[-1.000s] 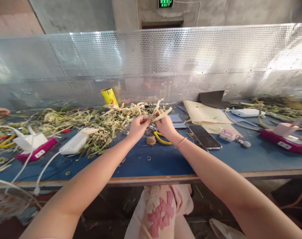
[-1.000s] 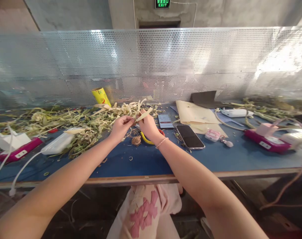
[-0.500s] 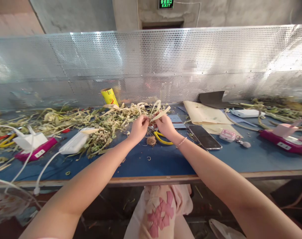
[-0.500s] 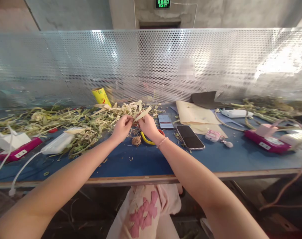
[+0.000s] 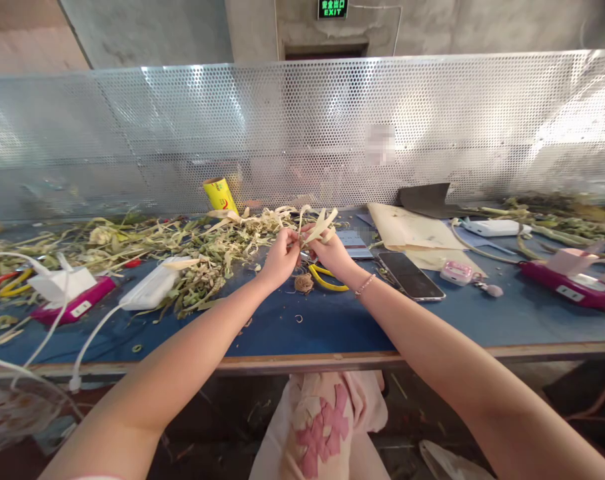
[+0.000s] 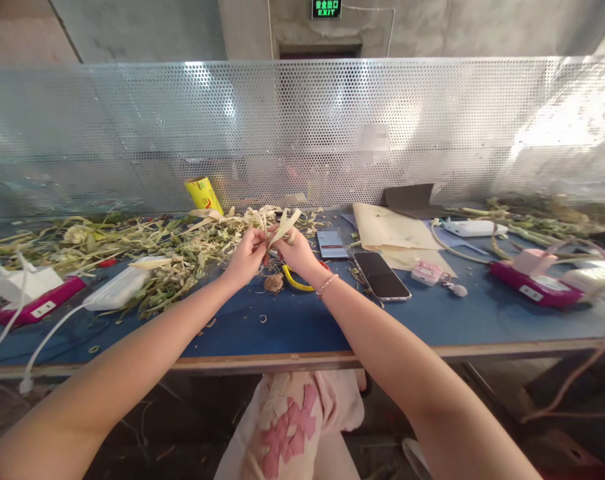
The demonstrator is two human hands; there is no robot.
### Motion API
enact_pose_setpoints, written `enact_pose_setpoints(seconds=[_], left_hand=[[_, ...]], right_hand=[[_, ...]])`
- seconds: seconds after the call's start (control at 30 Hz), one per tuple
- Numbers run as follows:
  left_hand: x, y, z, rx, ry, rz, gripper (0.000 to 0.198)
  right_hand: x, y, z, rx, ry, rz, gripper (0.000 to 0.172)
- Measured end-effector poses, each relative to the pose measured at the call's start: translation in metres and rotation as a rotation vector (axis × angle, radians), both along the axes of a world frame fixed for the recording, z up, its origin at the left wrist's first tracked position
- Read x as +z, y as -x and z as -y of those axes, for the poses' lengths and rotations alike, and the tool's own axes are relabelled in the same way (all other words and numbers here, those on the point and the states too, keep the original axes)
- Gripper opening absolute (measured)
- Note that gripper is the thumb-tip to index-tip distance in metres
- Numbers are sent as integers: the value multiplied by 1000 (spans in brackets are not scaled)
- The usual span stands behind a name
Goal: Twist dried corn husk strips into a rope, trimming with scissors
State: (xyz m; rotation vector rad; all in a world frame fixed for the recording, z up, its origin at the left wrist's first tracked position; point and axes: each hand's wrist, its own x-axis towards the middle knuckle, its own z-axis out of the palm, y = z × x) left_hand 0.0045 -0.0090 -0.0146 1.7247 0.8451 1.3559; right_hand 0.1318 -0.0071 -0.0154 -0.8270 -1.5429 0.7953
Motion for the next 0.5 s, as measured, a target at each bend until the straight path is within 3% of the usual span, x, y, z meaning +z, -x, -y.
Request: enact_pose_setpoints(seconds=[0.23,0.4,0.5], left_hand=[[3,-1,4,-87,73,-15,12],[-3,0,-3,-202,161,123,2],[-4,-1,-5,-206,182,241,8]], right_hand=[[-1,0,-3,-20,76,-83,11],[-3,0,-7,-108,80,-154,26],[-1,-3,-6,-193,32,-156,32]])
